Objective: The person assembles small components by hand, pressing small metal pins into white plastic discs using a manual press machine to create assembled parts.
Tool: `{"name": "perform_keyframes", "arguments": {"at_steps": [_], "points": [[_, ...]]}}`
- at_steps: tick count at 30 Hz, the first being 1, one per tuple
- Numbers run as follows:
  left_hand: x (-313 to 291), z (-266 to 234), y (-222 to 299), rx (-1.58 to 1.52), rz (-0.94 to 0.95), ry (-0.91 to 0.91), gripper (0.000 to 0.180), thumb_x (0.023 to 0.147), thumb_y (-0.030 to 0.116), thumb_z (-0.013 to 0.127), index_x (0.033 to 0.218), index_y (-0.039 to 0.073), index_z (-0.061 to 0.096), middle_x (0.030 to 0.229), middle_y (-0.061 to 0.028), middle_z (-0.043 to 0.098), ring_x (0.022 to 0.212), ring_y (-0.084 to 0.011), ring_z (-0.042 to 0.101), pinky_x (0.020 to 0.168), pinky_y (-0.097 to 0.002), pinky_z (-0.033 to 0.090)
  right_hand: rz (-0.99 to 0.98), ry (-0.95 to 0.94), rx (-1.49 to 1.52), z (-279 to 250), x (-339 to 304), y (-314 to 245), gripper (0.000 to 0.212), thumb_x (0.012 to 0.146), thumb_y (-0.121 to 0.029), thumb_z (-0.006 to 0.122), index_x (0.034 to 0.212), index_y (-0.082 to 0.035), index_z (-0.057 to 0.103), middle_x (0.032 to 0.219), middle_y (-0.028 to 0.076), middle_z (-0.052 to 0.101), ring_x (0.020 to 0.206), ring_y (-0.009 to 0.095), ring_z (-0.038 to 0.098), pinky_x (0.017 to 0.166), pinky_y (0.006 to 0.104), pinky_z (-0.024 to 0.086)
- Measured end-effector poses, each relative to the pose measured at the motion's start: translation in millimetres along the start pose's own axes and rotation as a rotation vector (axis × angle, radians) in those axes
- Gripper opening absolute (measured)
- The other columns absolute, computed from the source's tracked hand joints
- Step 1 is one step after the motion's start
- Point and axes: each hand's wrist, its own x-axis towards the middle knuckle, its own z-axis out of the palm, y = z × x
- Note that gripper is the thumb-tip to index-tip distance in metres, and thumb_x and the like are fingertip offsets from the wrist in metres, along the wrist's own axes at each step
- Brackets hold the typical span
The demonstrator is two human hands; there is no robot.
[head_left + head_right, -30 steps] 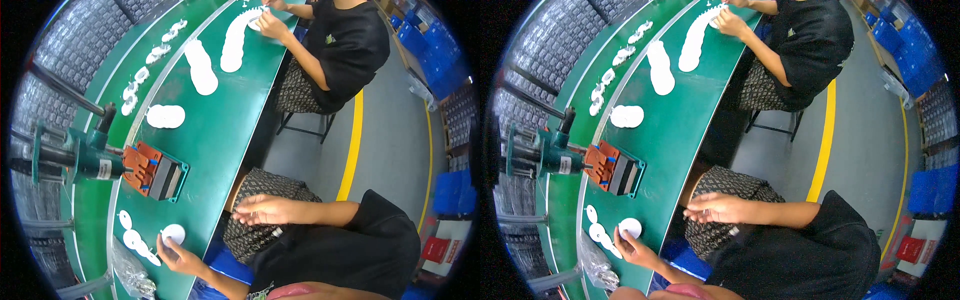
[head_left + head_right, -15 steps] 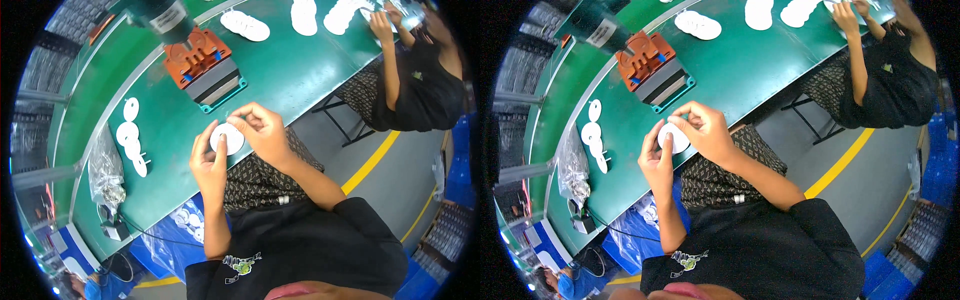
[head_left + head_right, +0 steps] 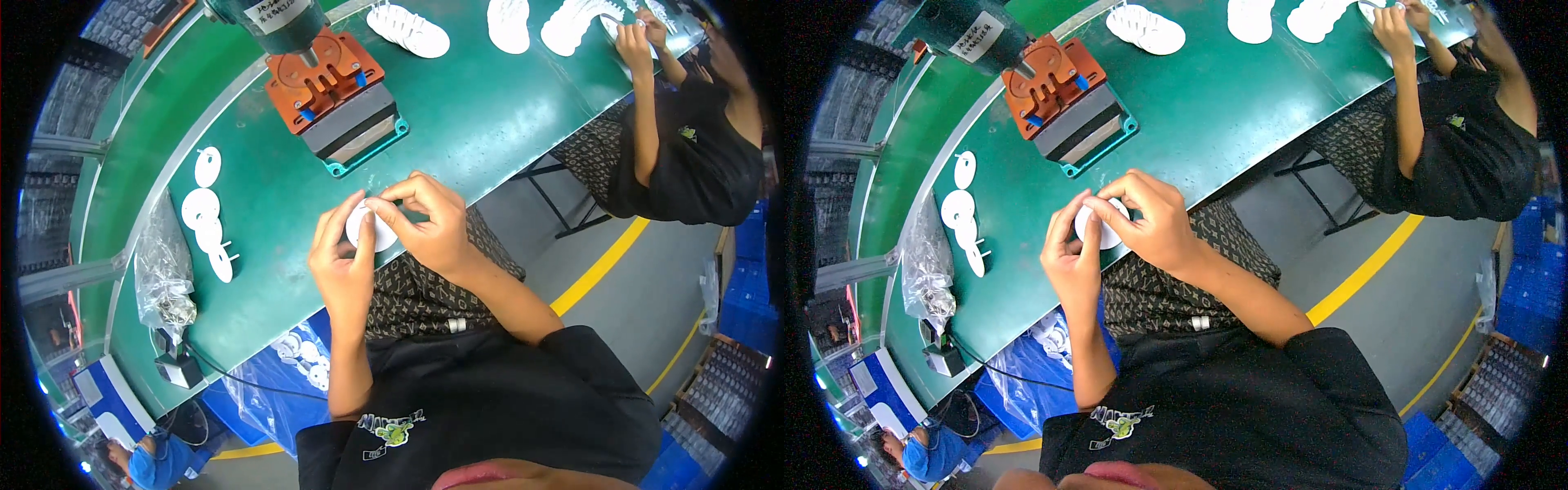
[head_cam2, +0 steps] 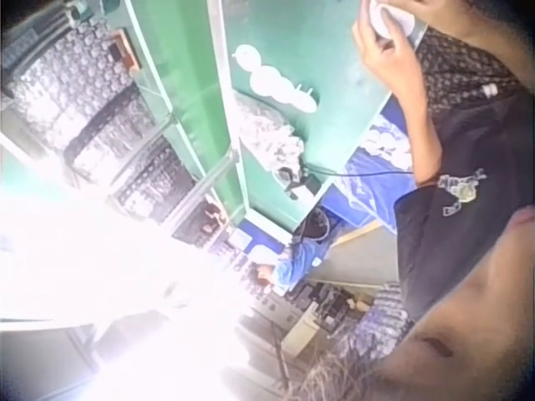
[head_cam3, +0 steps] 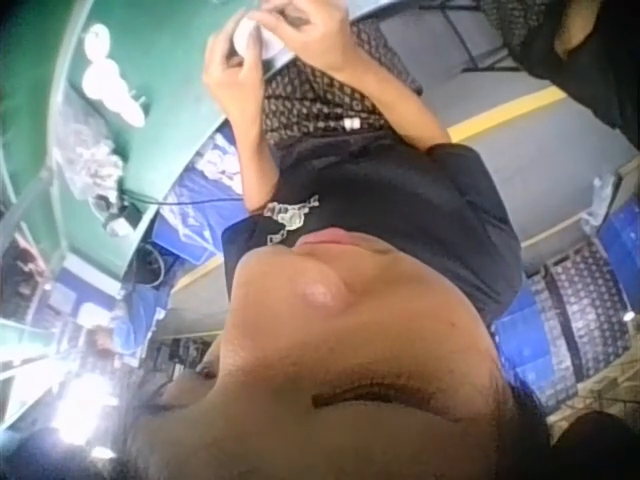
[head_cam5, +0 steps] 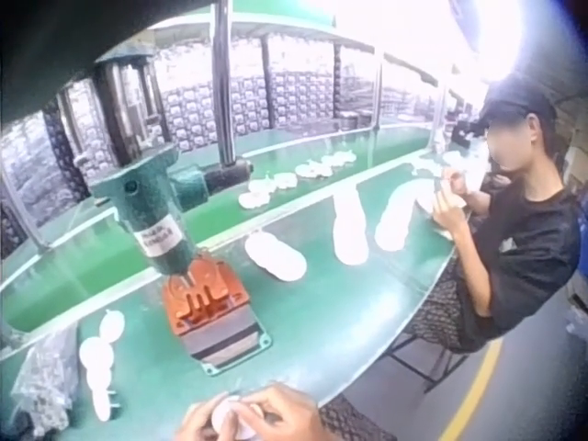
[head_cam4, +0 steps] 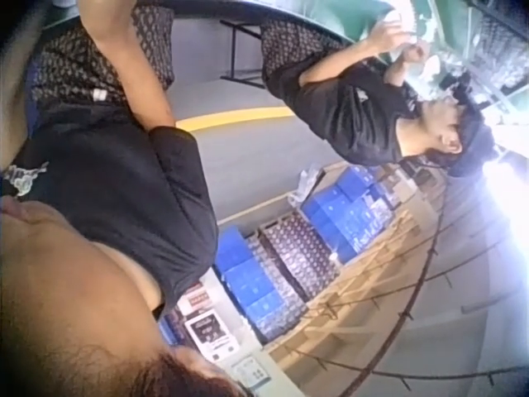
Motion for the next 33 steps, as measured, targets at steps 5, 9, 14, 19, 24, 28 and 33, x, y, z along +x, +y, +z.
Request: {"name": "perform_keyframes", "arguments": {"at_steps": [5, 9, 14, 19, 24, 28, 33], "points": [[-0.5, -1.6, 3.0, 0.024, 0.01, -0.018, 0.028, 0.088, 0.001, 0.063, 0.116, 0.002, 0.065, 0.106, -0.0085, 0.061, 0.087, -0.011, 0.06, 0.063, -0.0222, 0.051, -0.213, 0.038, -0.149, 3.5, -4.5, 6.5, 0.018, 0.073, -0.002, 0.079, 0.08, -0.003, 0.063, 0.07, 0.007, 0.063, 0.052, 0.016, 0.055, 0.045, 0.0281, 0.04], [-2.3, -0.9, 2.5, 0.074, -0.01, -0.04, 0.03, 0.086, -0.005, 0.059, 0.115, 0.001, 0.065, 0.106, -0.0091, 0.06, 0.089, -0.0124, 0.06, 0.068, -0.0239, 0.052, -0.372, 0.007, -0.177, 4.4, -8.2, 11.7, 0.02, 0.071, -0.003, 0.079, 0.079, -0.005, 0.061, 0.061, 0.006, 0.056, 0.05, 0.022, 0.054, 0.046, 0.0336, 0.039], [-4.3, -1.0, 0.2, 0.091, -0.006, -0.023, 0.027, 0.086, -0.005, 0.057, 0.112, -0.002, 0.063, 0.106, -0.0098, 0.059, 0.092, -0.0157, 0.062, 0.07, -0.0245, 0.054, -0.351, 0.031, -0.167, 4.7, -8.5, 8.8, 0.022, 0.071, -0.007, 0.08, 0.078, -0.007, 0.06, 0.06, 0.004, 0.054, 0.05, 0.02, 0.054, 0.047, 0.0329, 0.04], [-1.9, -0.5, -0.5, 0.06, 0.027, -0.024, 0.026, 0.087, -0.005, 0.057, 0.112, -0.002, 0.063, 0.106, -0.0094, 0.058, 0.093, -0.0169, 0.061, 0.07, -0.0245, 0.054, -0.413, 0.049, -0.263, 2.8, -8.3, 8.0, 0.019, 0.072, -0.01, 0.078, 0.076, -0.007, 0.06, 0.062, 0.004, 0.054, 0.052, 0.02, 0.055, 0.047, 0.0329, 0.041], [-2.0, 4.1, 7.7, 0.206, 0.177, 0.006, 0.023, 0.088, 0.0, 0.056, 0.11, -0.002, 0.064, 0.103, -0.0129, 0.061, 0.095, -0.0214, 0.059, 0.083, -0.0303, 0.047, -0.509, 0.009, -0.345, -2.2, -9.6, 8.2, 0.014, 0.077, -0.01, 0.072, 0.076, -0.006, 0.059, 0.065, 0.004, 0.052, 0.054, 0.019, 0.055, 0.047, 0.0332, 0.041], [-1.6, 0.5, -4.5, 0.237, 0.291, -0.027, 0.026, 0.084, 0.001, 0.06, 0.11, -0.004, 0.063, 0.106, -0.0141, 0.058, 0.098, -0.0243, 0.058, 0.084, -0.0335, 0.048, -0.472, 0.052, -0.302, -0.6, -12.6, 6.0, 0.019, 0.081, -0.016, 0.07, 0.073, -0.007, 0.055, 0.064, 0.004, 0.051, 0.055, 0.019, 0.054, 0.049, 0.0332, 0.042], [-2.7, -6.4, -31.8, 0.069, 0.271, 0.011, 0.028, 0.091, 0.0, 0.058, 0.118, -0.006, 0.056, 0.11, -0.0153, 0.057, 0.102, -0.0248, 0.058, 0.084, -0.0338, 0.051, -0.112, -0.066, -0.031, -4.4, -9.5, -4.7, 0.022, 0.085, -0.021, 0.069, 0.076, -0.005, 0.055, 0.061, 0.007, 0.055, 0.052, 0.025, 0.056, 0.047, 0.0354, 0.043]]}}
